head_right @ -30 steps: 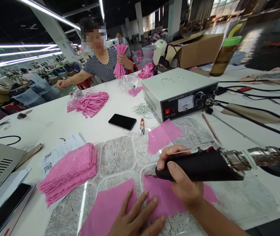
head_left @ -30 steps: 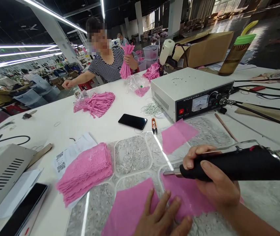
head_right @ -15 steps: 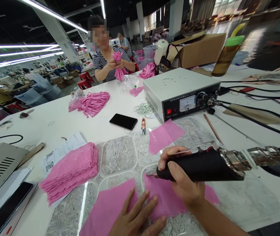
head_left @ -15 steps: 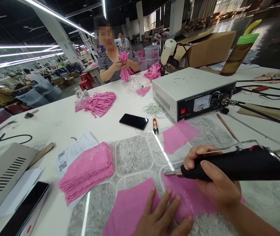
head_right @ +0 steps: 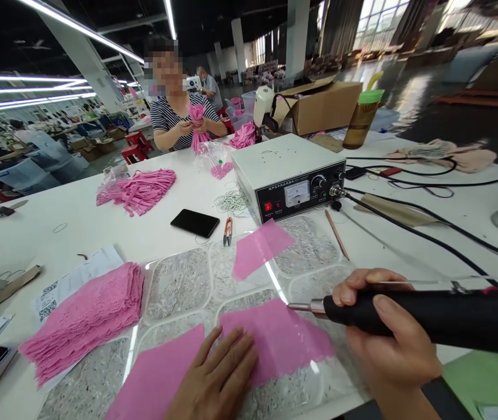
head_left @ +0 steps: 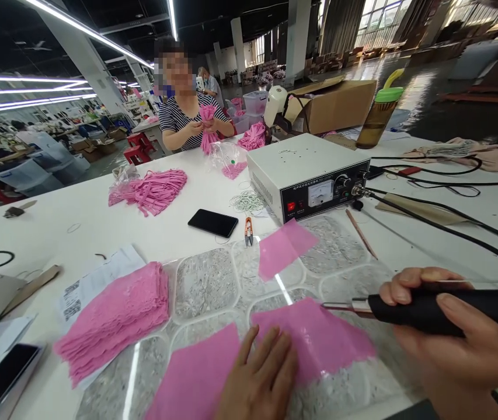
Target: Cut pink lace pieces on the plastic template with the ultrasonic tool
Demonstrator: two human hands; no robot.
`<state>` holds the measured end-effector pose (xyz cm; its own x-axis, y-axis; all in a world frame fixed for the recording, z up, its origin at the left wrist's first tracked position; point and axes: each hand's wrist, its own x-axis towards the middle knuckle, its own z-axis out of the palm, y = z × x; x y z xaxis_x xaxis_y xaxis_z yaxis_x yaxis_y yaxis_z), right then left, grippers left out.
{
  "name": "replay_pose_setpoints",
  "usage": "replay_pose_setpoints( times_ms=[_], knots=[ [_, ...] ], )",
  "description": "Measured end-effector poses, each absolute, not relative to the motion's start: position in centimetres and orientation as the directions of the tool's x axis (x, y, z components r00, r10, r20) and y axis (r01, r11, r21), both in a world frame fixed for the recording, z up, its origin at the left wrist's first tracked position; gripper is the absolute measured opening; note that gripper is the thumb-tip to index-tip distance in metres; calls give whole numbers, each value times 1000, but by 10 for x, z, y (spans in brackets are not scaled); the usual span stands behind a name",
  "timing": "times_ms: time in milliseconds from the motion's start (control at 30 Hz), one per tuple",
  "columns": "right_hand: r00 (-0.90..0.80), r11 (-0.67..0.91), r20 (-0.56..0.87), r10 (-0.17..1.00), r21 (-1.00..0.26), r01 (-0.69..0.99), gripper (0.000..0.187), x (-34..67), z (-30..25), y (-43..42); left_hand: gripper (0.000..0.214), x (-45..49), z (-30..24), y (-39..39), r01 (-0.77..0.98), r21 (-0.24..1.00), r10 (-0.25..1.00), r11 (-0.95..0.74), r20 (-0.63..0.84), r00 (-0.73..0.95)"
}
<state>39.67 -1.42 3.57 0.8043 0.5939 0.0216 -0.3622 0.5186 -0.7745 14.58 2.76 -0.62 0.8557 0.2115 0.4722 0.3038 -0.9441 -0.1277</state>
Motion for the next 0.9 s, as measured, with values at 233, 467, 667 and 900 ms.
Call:
replay_pose_setpoints(
  times_ms=[233,467,667,900],
  knots=[
    [782,533,55,621,-761,-370,14,406,34,-17,35,179,-4,26,365,-49,313,-930,416,854],
    [781,520,-22,625,-734,-436,17,405,35,-14,39,192,-9,26,364,-40,323,-931,375,869],
    [760,507,-94,643,-692,-514,20,400,31,-16,39,194,-15,27,390,-57,339,-919,390,856],
    [739,512,-33,673,-700,-498,19,399,27,-16,38,194,-19,27,381,-55,338,-923,360,870]
  ],
)
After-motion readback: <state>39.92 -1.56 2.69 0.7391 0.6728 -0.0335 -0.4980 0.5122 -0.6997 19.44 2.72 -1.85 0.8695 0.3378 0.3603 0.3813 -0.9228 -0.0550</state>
